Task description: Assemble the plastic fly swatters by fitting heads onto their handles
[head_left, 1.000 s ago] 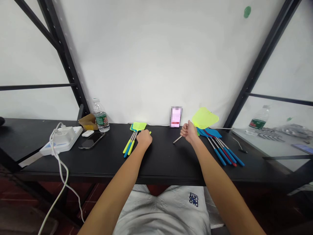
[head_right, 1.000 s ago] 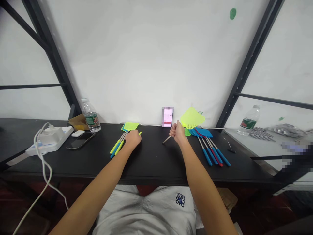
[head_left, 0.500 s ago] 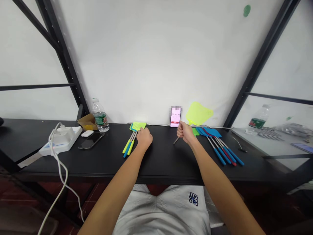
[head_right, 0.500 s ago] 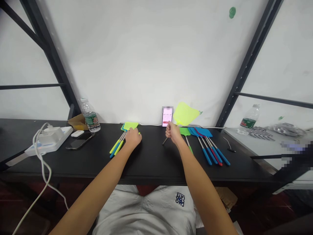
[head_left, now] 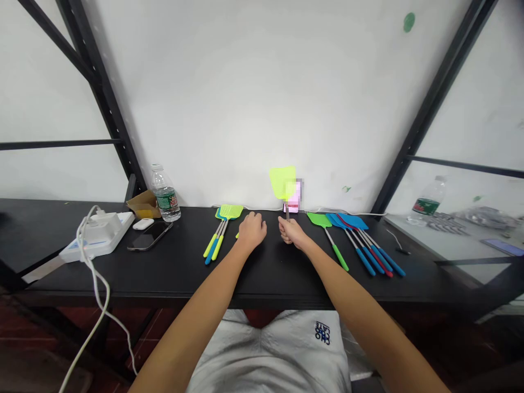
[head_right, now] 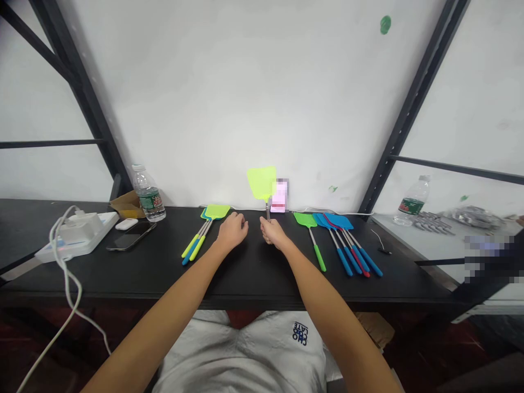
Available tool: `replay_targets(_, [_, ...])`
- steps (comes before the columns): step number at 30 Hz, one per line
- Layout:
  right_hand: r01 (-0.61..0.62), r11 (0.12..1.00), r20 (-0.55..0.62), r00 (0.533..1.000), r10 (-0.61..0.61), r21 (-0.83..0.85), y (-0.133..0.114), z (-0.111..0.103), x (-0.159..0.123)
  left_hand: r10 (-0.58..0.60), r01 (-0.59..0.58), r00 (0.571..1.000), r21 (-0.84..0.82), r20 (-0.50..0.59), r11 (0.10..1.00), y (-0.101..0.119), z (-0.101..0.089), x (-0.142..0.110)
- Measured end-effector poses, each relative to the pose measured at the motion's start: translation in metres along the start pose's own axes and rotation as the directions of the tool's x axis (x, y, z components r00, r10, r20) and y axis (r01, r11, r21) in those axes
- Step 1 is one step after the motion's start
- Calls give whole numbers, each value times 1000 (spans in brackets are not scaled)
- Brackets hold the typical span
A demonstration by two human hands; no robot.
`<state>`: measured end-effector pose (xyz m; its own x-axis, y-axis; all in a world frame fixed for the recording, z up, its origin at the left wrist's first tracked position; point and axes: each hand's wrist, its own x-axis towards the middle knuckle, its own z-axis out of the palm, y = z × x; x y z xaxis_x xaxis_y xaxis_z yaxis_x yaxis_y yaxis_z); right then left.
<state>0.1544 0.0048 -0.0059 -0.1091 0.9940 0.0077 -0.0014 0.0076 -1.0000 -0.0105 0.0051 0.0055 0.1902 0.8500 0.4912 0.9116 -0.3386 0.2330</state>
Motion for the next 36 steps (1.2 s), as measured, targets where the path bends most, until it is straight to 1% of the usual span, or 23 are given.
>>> replay_targets(3, [7, 1000, -30, 1000, -8, -15, 0, -2, -1, 33, -35, 999, -108, -22, 994, 0, -1, 0])
replay_targets(5, [23, 996, -31, 999, -26, -84, 0, -2, -1, 84, -92, 995, -204, -52, 975, 3, -4, 0])
replay_targets(7, [75, 974, -14, 997, -79, -213, 0, -2, -2, 139, -159, 986, -292, -90, 943, 7, -6, -1])
replay_targets(8, [113, 948, 3, 993, -117, -299, -1, -2, -2, 162, -189, 981, -328, -109, 926, 8, -7, -1])
replay_targets(10, [185, 863, 53, 982, -181, -470, -1, -1, -4, 184, -222, 974, -370, -135, 902, 11, -7, -1])
replay_targets(12, [225, 777, 98, 973, -208, -588, -2, 0, -6, 165, -204, 977, -372, -135, 906, 12, -5, -1])
replay_targets(14, [243, 723, 125, 969, -215, -646, -3, 0, -7, 121, -158, 985, -354, -125, 922, 12, -3, -1])
replay_targets(17, [265, 684, 146, 963, -228, -679, -3, 0, -7, 73, -114, 990, -366, -125, 924, 10, 0, 2])
replay_targets(21, [296, 667, 164, 953, -254, -684, -2, 0, -8, -14, -48, 992, -478, -127, 877, 8, -1, 6])
replay_targets(23, [331, 658, 183, 941, -285, -677, -2, 1, -12, -73, -10, 989, -548, -130, 836, 6, -2, 7])
replay_targets(25, [364, 673, 223, 931, -290, -644, -3, 4, -17, -141, 32, 982, -618, -128, 786, 3, -2, 10])
replay_targets(28, [355, 746, 298, 930, -217, -563, -6, 8, -25, -223, 101, 972, -742, -67, 663, 0, 0, 13])
replay_targets(30, [342, 771, 326, 927, -184, -538, -9, 10, -29, -240, 154, 971, -821, 21, 550, 0, 0, 15])
replay_targets(33, [376, 748, 324, 919, -225, -547, -11, 9, -30, -225, 228, 963, -889, 146, 398, 2, 1, 16])
replay_targets(34, [390, 731, 307, 917, -254, -560, -12, 9, -29, -215, 242, 961, -898, 171, 367, 2, 0, 16])
replay_targets(36, [411, 686, 251, 911, -326, -601, -12, 6, -26, -194, 264, 959, -904, 208, 336, 4, 0, 15])
